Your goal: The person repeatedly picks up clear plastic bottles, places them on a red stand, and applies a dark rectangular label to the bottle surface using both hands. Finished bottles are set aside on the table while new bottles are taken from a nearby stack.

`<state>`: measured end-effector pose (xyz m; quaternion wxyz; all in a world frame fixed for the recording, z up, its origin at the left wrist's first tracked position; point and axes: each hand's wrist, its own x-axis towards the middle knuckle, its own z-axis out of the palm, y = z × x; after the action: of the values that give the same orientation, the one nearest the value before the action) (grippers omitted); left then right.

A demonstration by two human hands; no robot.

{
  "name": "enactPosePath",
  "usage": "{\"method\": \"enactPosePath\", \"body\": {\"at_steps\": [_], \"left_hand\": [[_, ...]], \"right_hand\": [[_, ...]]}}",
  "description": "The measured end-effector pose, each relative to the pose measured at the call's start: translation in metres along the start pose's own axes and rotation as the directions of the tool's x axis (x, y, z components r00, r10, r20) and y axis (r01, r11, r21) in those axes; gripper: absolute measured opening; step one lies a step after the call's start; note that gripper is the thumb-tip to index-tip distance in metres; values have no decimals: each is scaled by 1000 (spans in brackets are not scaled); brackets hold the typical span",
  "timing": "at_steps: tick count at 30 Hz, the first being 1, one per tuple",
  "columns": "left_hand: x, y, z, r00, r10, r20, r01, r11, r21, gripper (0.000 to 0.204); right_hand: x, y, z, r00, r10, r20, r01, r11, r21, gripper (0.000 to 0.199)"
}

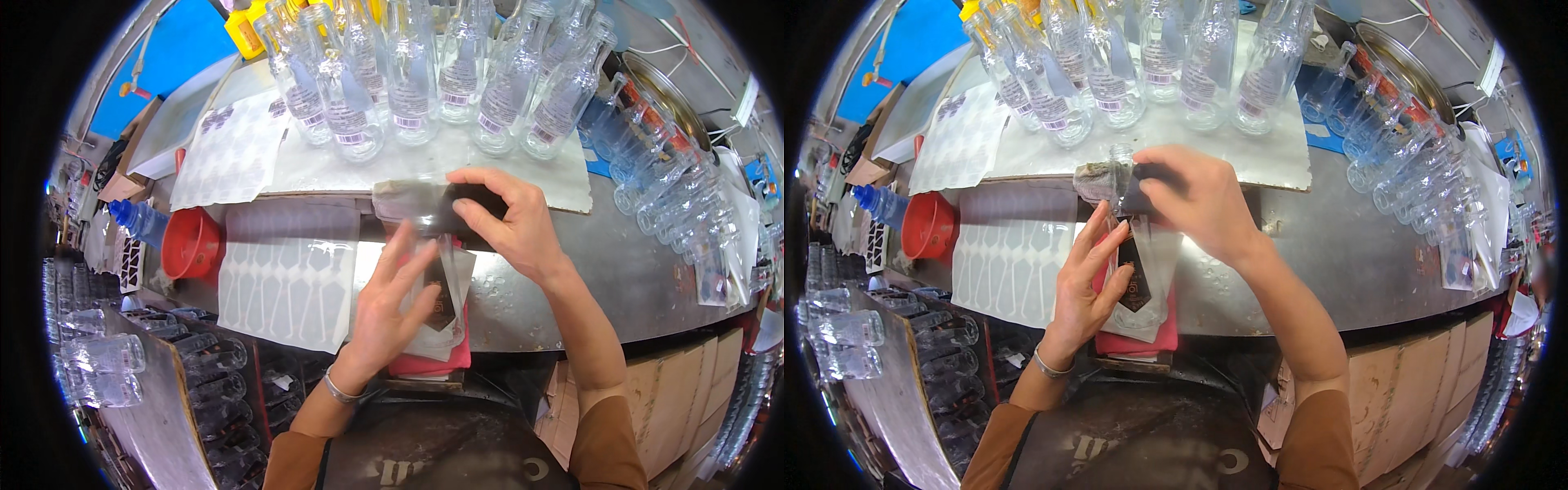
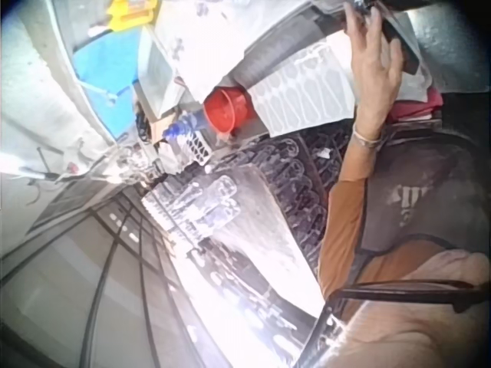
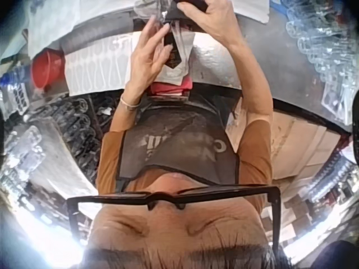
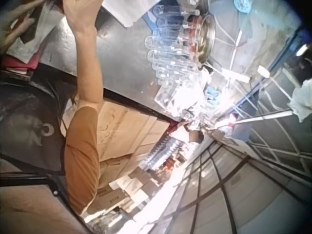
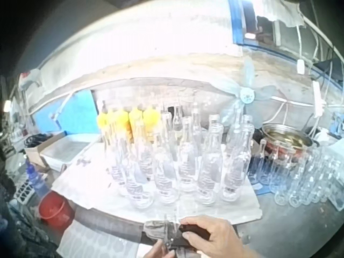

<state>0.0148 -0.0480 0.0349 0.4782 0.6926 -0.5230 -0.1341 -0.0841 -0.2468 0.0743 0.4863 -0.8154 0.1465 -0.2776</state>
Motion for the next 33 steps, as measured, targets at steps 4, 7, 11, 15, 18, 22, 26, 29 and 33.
{"method": "enactPosePath", "body": {"at_steps": [4,7,11,15,18,22,26,29,33], "left_hand": [[-1,0,0,1000,-3,8,3,1000,2,52],[-1,-1,1,1000,2,4,-2,1000,-2,53],[-1,-1,0,1000,5,4,-5,1000,6,53],[-1,1,1,1000,-9,11,9,1000,12,53],[0,2,1,1000,1,2,-1,1000,30,53],[0,-9,1,969,-237,-70,198,914,-354,51],[34,-17,-1,846,-531,47,489,737,-467,44],[49,-9,1,819,-570,68,542,729,-418,47],[53,-13,4,810,-583,59,556,733,-393,50]], "right_hand": [[8,-4,1,998,-63,0,63,998,-9,27],[11,-11,3,994,-85,64,89,994,-66,27],[18,-11,5,975,-214,52,220,952,-212,27],[20,-14,8,961,-266,80,277,909,-312,28],[20,-13,5,970,-234,-62,213,946,-244,24],[0,-14,-13,966,253,-43,-225,917,330,18],[-31,27,-1,933,334,131,-347,933,92,36],[-36,27,17,908,396,139,-410,907,93,44],[-35,19,21,897,413,158,-434,891,132,49]]}}
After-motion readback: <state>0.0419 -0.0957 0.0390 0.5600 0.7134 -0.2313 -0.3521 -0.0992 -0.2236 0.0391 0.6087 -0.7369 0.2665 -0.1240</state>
